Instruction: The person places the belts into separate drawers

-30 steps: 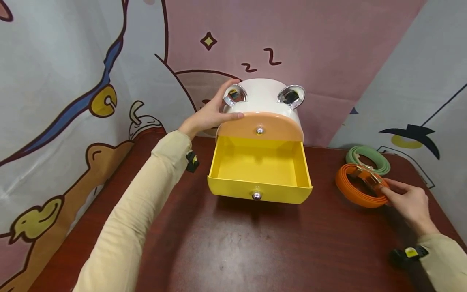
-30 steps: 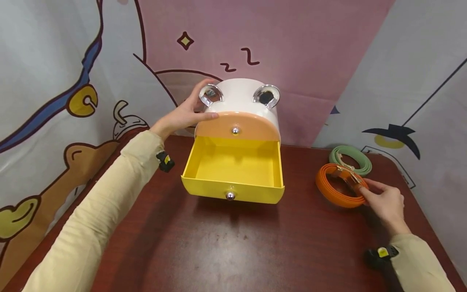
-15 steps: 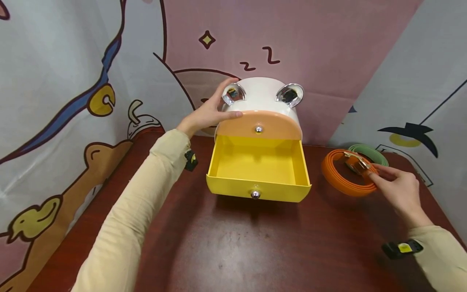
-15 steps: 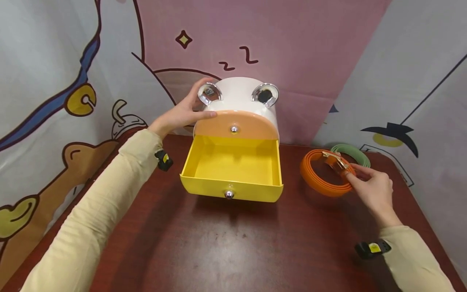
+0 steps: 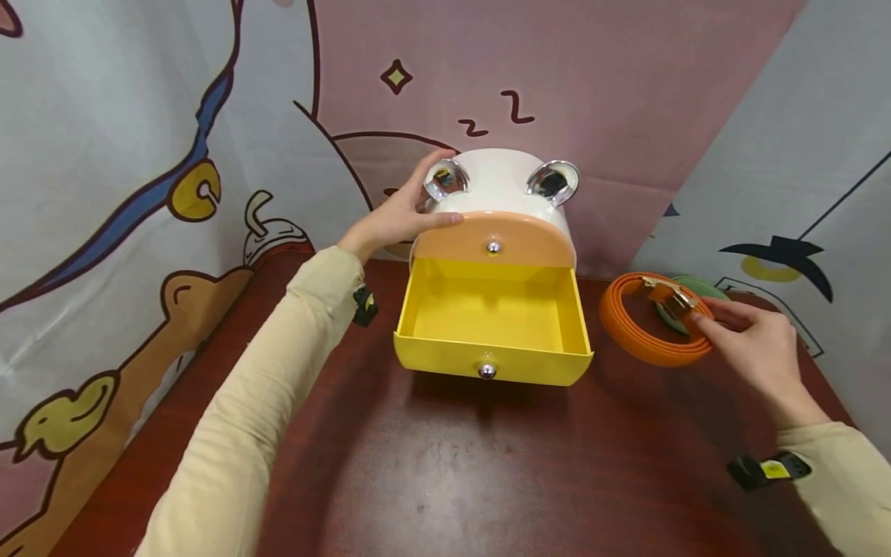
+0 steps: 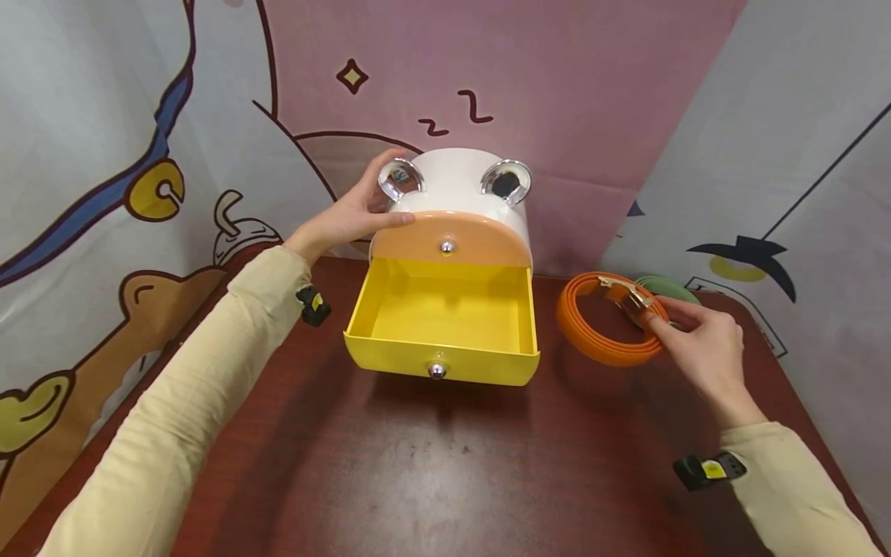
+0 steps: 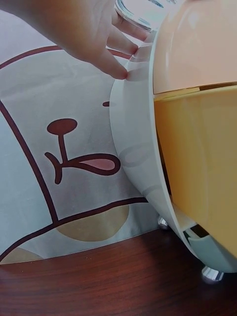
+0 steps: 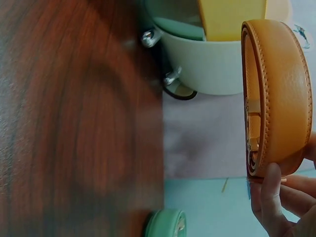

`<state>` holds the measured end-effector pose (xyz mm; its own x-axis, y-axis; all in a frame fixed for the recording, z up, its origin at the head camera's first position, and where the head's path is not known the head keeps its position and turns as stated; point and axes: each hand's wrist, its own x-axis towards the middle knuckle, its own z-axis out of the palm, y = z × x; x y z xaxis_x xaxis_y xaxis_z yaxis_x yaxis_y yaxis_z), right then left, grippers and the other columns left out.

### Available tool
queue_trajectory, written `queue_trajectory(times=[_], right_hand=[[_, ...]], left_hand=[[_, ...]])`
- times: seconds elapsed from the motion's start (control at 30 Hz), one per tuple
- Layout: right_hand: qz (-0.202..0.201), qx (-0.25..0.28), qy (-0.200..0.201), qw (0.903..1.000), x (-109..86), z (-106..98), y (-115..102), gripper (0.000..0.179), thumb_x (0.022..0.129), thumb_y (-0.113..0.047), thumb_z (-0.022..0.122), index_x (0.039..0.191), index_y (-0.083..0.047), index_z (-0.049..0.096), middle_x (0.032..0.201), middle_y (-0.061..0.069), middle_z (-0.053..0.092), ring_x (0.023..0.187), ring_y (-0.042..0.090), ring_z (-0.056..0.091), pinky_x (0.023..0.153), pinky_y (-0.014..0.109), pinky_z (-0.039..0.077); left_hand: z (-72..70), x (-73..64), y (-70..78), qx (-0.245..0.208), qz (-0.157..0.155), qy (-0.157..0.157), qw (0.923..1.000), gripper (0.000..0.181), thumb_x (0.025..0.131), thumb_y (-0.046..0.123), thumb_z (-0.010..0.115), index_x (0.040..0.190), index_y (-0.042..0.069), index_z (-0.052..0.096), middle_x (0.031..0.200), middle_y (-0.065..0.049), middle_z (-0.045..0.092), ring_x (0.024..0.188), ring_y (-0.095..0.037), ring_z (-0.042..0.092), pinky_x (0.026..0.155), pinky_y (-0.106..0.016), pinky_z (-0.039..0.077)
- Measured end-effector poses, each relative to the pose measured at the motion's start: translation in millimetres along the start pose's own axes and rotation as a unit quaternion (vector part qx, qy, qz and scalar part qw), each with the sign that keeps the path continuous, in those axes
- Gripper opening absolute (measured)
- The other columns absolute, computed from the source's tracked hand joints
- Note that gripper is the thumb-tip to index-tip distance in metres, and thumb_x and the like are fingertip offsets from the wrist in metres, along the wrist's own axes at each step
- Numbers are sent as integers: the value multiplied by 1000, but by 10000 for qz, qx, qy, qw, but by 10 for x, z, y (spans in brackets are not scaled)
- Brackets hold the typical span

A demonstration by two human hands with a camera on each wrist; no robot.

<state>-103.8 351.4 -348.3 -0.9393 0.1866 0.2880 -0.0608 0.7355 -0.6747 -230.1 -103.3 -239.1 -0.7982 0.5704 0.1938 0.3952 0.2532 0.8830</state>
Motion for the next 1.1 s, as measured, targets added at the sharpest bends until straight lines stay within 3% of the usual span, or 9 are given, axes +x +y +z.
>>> queue_trajectory(times=[0.8,1.1], right_hand=[[-243,479,37,9986,50,-15,-598,44,90,-24,70,125,1,63,78,-42,51,69,-17,55,51,12,45],[-632,639,-129,9959,60,76,-795,39,88,-21,72,121,0,66,81,-39,56,71,-14,59,52,12,45]], left_hand=[[-5,-11,25,123,-83,38,9999,87,90,11,68,154,24,10,153,-9,23,127,-29,43,105,-38,35],[-40,98,-222,178,113,97,9997,89,89,17,71,154,29,11,154,-3,20,128,-27,41,105,-42,33]])
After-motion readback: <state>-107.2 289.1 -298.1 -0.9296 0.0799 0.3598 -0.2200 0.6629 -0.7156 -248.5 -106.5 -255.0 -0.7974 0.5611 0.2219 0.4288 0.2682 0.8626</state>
